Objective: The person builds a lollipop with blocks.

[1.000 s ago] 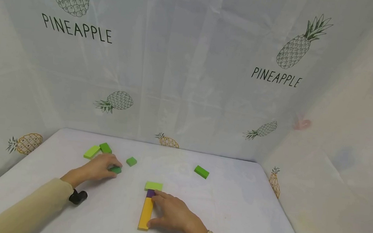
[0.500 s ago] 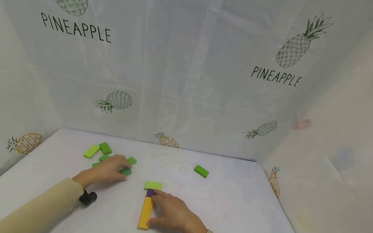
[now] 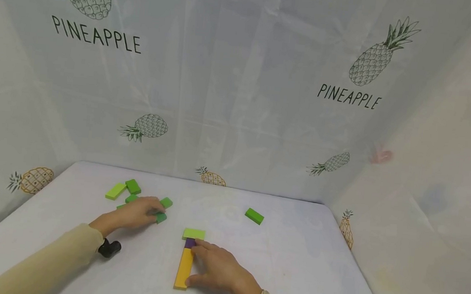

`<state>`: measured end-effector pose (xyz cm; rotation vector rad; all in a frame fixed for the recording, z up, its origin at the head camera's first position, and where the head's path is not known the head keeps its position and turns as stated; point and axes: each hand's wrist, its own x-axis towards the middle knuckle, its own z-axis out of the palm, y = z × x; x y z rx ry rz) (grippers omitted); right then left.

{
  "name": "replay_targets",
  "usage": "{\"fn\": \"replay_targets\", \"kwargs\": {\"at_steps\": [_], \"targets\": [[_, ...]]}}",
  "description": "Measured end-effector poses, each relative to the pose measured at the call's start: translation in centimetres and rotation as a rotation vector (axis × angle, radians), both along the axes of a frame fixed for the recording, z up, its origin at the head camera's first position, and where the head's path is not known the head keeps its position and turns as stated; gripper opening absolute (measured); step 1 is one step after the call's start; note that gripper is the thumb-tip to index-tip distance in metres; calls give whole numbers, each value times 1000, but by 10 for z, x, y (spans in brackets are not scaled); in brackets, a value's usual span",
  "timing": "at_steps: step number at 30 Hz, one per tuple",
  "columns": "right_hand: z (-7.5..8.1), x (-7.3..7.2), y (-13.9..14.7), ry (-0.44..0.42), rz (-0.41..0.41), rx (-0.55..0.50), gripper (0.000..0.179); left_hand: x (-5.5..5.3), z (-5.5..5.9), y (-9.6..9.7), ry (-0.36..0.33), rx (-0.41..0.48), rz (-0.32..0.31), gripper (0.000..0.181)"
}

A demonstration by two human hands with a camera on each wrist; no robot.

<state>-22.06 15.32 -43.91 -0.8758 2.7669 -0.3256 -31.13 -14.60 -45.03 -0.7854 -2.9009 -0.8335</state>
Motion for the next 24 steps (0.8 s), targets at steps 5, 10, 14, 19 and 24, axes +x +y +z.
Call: {"fn": "replay_targets", "kwargs": {"at_steps": [5, 10, 14, 19, 24], "targets": [[0, 0, 1, 1, 2, -1, 79, 0, 6, 18, -17, -26, 51, 23], [1, 0, 1, 1, 6, -8, 78, -11, 3, 41, -65, 0, 102, 21], [1, 0, 2, 15, 37, -17, 78, -20, -2, 57, -73, 6, 94, 20], [1, -1, 3, 57, 74, -15, 77, -27, -1, 75, -93, 48, 63, 20], [1, -2, 3, 59, 72, -14, 76, -30, 3, 88, -124, 95, 49, 21]]}}
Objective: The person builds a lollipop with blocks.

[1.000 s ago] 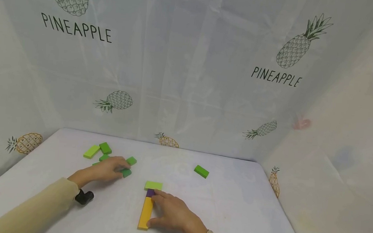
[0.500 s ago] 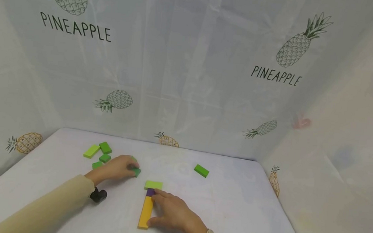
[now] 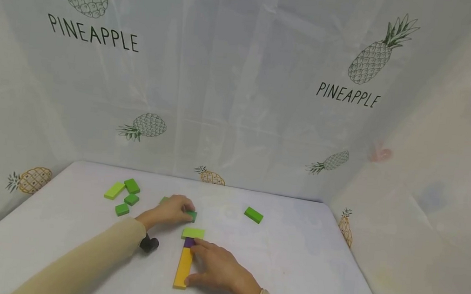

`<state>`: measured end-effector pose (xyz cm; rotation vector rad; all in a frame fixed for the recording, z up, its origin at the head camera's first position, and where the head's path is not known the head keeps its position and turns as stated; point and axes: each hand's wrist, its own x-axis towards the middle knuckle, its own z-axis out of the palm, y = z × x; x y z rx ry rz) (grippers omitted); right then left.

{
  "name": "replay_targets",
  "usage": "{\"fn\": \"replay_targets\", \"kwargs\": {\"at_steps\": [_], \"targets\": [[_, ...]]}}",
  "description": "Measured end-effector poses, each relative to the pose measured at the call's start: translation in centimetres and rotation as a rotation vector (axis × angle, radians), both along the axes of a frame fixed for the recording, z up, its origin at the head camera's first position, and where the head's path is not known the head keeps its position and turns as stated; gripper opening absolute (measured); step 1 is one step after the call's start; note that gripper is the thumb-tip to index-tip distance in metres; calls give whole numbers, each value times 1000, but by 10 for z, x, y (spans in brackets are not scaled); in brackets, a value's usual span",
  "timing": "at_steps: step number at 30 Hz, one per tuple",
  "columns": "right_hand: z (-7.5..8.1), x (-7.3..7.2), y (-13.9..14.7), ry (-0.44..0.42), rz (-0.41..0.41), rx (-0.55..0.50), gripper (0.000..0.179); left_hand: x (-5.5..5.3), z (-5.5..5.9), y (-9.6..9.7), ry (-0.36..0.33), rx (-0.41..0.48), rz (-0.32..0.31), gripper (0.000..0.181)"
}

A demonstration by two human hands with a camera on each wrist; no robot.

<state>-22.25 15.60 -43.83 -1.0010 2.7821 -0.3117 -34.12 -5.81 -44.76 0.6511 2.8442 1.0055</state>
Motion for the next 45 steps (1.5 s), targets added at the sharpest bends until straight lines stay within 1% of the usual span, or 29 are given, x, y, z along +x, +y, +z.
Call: {"fn": "replay_targets", "kwargs": {"at_steps": [4, 9, 14, 17, 20, 25, 33, 39, 45], "targets": [[1, 1, -1, -14, -13, 4, 76, 0, 1, 6, -29, -2, 8, 19], [3, 1, -1, -30, -38, 18, 77, 2, -1, 8, -31, -7, 0, 15], [2, 1, -1, -42, -40, 12, 77, 4, -2, 12, -19, -1, -7, 14], [2, 1, -1, -49, -47, 10, 77, 4, -4, 16, -18, 1, -23, 14], [1, 1, -1, -38, -44, 16, 78, 4, -6, 20, -27, -3, -41, 14], [1, 1, 0, -23, -31, 13, 77, 5, -4, 25, -40, -9, -56, 15], [0, -1, 0, -33, -25, 7, 77, 8, -4, 26, -55, -21, -67, 12], [0, -1, 0, -31, -20, 2, 76, 11, -1, 26, -71, -25, -76, 12], [2, -1, -1, -66, -45, 0, 78, 11, -2, 25, -76, -20, -85, 12]]}}
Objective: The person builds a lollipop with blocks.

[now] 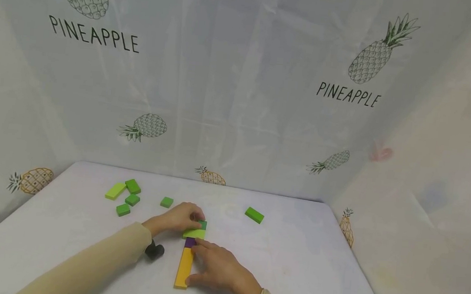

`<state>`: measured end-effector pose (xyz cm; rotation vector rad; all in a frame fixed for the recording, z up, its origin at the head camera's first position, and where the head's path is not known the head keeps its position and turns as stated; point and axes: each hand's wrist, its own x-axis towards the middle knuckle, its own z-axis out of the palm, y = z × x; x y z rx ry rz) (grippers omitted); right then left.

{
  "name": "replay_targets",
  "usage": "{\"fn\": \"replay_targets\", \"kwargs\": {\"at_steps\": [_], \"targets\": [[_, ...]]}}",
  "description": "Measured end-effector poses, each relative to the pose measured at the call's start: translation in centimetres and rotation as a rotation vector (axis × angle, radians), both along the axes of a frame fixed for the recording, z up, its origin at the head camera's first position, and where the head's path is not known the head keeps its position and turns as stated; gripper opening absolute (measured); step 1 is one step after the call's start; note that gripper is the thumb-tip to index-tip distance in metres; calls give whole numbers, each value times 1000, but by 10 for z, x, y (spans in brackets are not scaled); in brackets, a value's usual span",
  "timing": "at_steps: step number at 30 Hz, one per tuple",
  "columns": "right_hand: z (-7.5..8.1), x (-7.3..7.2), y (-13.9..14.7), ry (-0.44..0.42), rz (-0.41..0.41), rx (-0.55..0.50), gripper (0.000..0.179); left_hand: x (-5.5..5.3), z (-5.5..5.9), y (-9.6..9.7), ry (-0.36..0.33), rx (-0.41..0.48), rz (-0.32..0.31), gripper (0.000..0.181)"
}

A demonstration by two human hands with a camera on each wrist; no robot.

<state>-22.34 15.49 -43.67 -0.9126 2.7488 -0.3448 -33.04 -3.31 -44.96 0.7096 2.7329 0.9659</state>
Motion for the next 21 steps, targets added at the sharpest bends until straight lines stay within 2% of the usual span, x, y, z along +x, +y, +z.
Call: {"fn": "replay_targets", "kwargs": {"at_steps": [13, 21], "targets": [[-1, 1, 0, -1, -10, 2, 78, -1, -2, 0, 27, -8, -19, 11], [-2, 0, -1, -2, -11, 9, 78, 2, 0, -3, 48, -29, -25, 18]]}}
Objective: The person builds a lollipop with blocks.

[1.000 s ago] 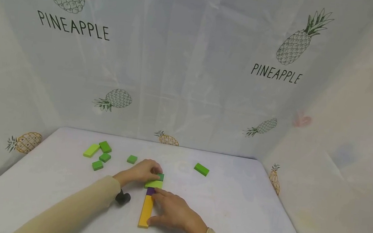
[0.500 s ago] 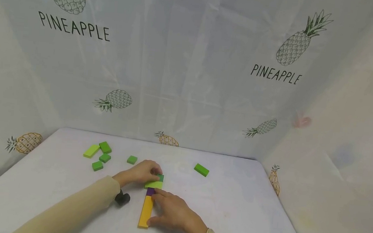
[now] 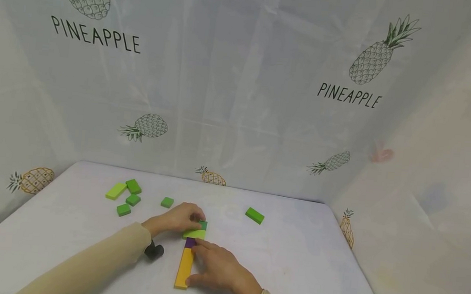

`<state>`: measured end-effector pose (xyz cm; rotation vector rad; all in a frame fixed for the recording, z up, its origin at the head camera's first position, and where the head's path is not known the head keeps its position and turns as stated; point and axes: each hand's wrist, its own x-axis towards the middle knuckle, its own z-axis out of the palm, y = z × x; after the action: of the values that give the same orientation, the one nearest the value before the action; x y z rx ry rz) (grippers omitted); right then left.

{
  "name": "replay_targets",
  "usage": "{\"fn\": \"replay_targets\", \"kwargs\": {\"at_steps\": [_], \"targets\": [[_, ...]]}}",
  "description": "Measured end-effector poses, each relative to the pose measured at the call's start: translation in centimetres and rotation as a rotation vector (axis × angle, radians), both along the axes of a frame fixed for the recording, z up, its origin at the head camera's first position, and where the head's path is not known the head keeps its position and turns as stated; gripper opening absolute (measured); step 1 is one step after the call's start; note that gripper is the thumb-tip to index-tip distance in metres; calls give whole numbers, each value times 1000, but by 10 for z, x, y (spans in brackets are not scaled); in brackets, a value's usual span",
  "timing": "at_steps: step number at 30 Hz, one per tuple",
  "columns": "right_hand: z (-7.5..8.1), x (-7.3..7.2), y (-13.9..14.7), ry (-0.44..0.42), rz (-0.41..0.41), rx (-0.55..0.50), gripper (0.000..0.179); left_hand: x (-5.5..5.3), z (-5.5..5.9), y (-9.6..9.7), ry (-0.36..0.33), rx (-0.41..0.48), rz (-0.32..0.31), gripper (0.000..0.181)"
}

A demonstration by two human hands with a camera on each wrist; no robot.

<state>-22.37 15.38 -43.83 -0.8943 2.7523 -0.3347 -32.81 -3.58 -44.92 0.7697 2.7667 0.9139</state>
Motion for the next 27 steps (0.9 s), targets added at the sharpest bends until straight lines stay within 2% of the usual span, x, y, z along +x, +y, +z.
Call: {"fn": "replay_targets", "kwargs": {"at_steps": [4, 8, 13, 16, 20, 24, 27], "targets": [[-1, 0, 0, 12, 10, -3, 78, -1, 1, -8, 12, -1, 34, 23], [-2, 1, -1, 29, 18, -1, 76, -3, 7, -24, 31, 15, 91, 25], [0, 3, -3, 4, -6, 4, 76, -11, 10, -50, 124, -2, 143, 25], [1, 3, -3, 1, -10, 6, 77, -17, 7, -64, 183, -5, 175, 25], [0, 2, -2, -3, -19, 8, 78, -21, 3, -78, 224, -5, 238, 26], [-1, 2, -2, -10, -21, 7, 79, -24, -2, -86, 247, 2, 293, 28], [0, 2, -1, 1, -11, 9, 79, -27, -4, -90, 234, 0, 315, 30]]}}
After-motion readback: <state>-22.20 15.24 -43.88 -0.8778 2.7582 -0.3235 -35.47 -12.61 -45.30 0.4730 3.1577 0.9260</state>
